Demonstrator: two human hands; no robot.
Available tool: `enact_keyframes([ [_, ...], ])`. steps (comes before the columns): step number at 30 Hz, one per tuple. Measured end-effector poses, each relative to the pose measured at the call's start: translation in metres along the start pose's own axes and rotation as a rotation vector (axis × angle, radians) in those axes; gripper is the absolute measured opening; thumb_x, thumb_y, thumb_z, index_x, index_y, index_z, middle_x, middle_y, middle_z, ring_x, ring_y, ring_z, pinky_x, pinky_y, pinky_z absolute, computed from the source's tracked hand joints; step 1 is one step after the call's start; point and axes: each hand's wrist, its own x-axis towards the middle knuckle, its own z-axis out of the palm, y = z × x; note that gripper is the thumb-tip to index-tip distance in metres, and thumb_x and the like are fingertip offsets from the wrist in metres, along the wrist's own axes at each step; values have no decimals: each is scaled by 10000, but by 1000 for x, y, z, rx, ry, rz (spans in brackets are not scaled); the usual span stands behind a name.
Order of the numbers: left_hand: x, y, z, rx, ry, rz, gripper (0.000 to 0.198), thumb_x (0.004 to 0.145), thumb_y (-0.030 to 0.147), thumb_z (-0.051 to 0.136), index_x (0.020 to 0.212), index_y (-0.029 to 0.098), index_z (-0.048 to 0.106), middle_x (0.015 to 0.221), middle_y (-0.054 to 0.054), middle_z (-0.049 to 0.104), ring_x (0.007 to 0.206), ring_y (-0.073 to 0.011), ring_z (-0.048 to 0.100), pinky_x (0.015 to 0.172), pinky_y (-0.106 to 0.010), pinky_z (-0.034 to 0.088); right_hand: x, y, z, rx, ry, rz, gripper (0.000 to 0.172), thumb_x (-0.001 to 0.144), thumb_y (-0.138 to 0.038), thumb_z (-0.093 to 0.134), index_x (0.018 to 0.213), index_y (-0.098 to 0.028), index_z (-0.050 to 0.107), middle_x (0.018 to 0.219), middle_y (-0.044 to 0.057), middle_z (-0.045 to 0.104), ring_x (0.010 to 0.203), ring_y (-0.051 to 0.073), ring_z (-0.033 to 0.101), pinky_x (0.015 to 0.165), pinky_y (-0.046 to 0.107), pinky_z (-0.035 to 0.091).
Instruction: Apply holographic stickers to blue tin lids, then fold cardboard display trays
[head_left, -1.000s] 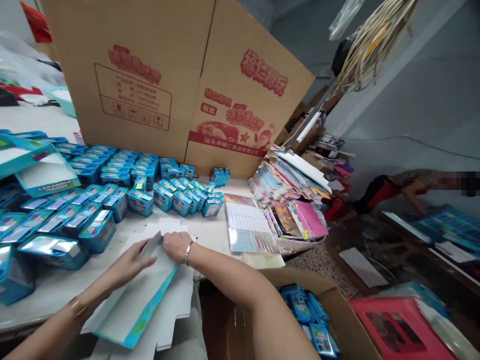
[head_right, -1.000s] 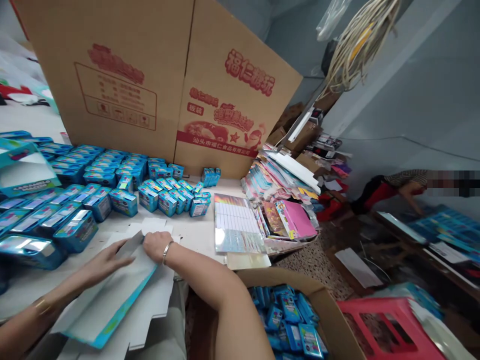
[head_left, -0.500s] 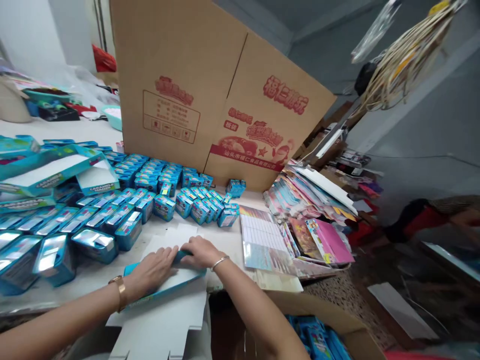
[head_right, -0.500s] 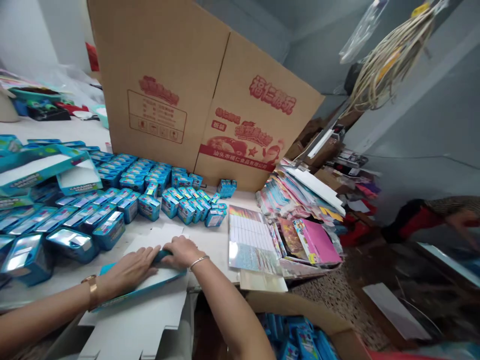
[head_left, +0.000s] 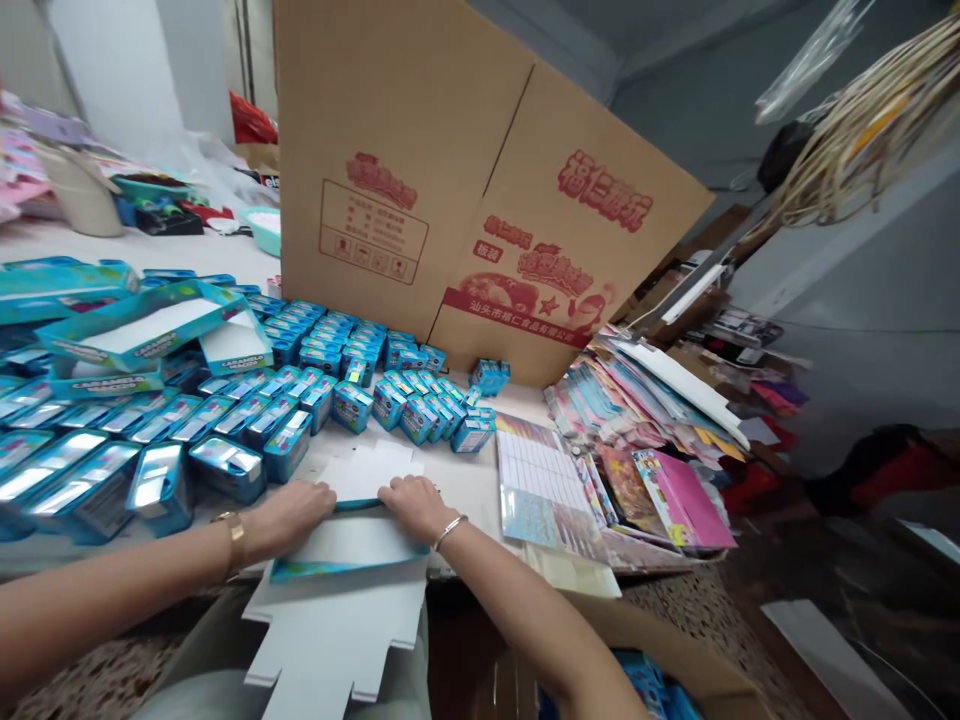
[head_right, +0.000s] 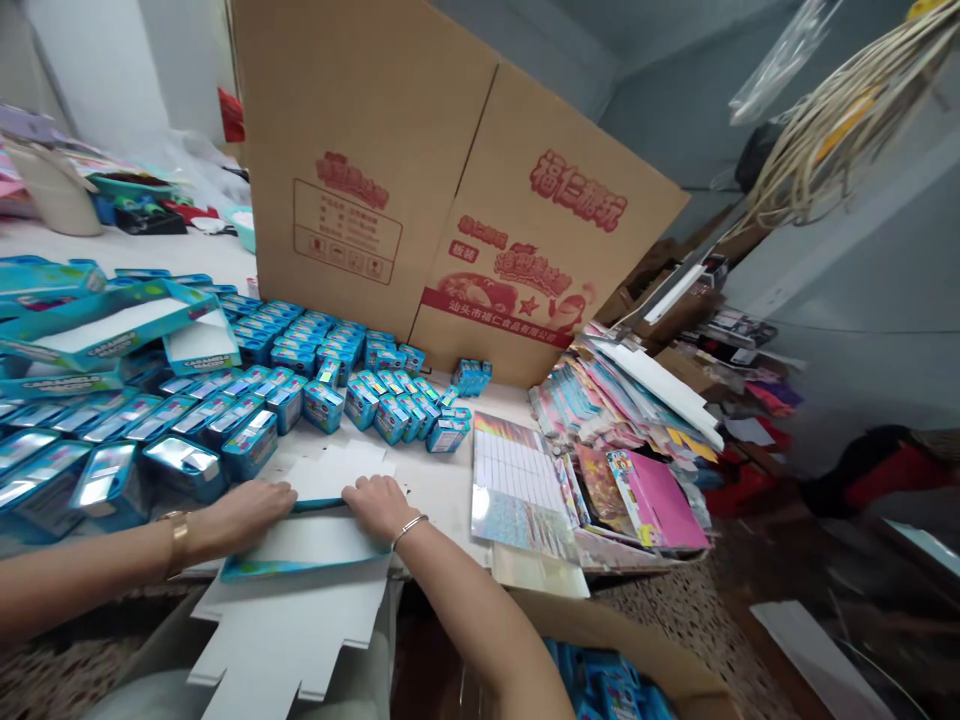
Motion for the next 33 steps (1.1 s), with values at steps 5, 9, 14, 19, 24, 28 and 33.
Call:
enact_keyframes([
  [5,-31,19,0,-26,250,5,324,928,294,525,1208,160,619,1228,-181,645,1148,-328,607,958,-442,475,7,-7,-8,37,-20,40,320,970,-489,469,1026,-235,655,931,58,744,826,224,706,669,310,510],
  [9,-56,21,27,-173,320,134,227,898,373,579,1058,224,644,1102,-103,663,1010,-273,608,888,-378,468,-1,-13,-1,65,4,118,316,1001,-413,404,1049,-221,651,984,81,747,853,236,716,707,337,520],
  [14,-47,11,31,-200,140,106,220,964,280,426,882,204,615,929,-79,653,887,-252,601,790,-358,439,-10,-19,6,98,18,200,335,1013,-422,371,1114,-222,620,1017,87,737,872,262,719,716,367,525],
  [19,-35,11,18,-183,28,114,226,949,296,432,894,190,623,948,-110,668,896,-293,624,769,-381,426,-11,-23,3,104,26,249,336,1013,-445,380,1101,-225,619,1010,78,737,877,253,718,725,349,512],
  [24,-47,15,16,-210,12,146,91,861,237,550,878,220,638,914,-39,706,834,-242,650,721,-321,441,-16,-30,-9,81,56,235,297,991,-442,448,1008,-221,647,967,61,742,841,231,718,715,313,494],
  [28,-66,15,-9,-237,130,121,114,863,228,566,941,235,649,984,-36,712,879,-227,661,770,-310,488,-17,-25,-42,88,128,184,235,972,-391,487,994,-225,653,969,66,736,831,229,707,728,309,477],
  [33,-95,18,-66,-286,849,-62,478,913,355,567,1370,245,482,1378,-118,565,1278,-300,524,1091,-428,411,32,2,-120,434,340,322,169,941,-287,538,899,-170,652,914,100,727,871,245,671,810,334,436],
])
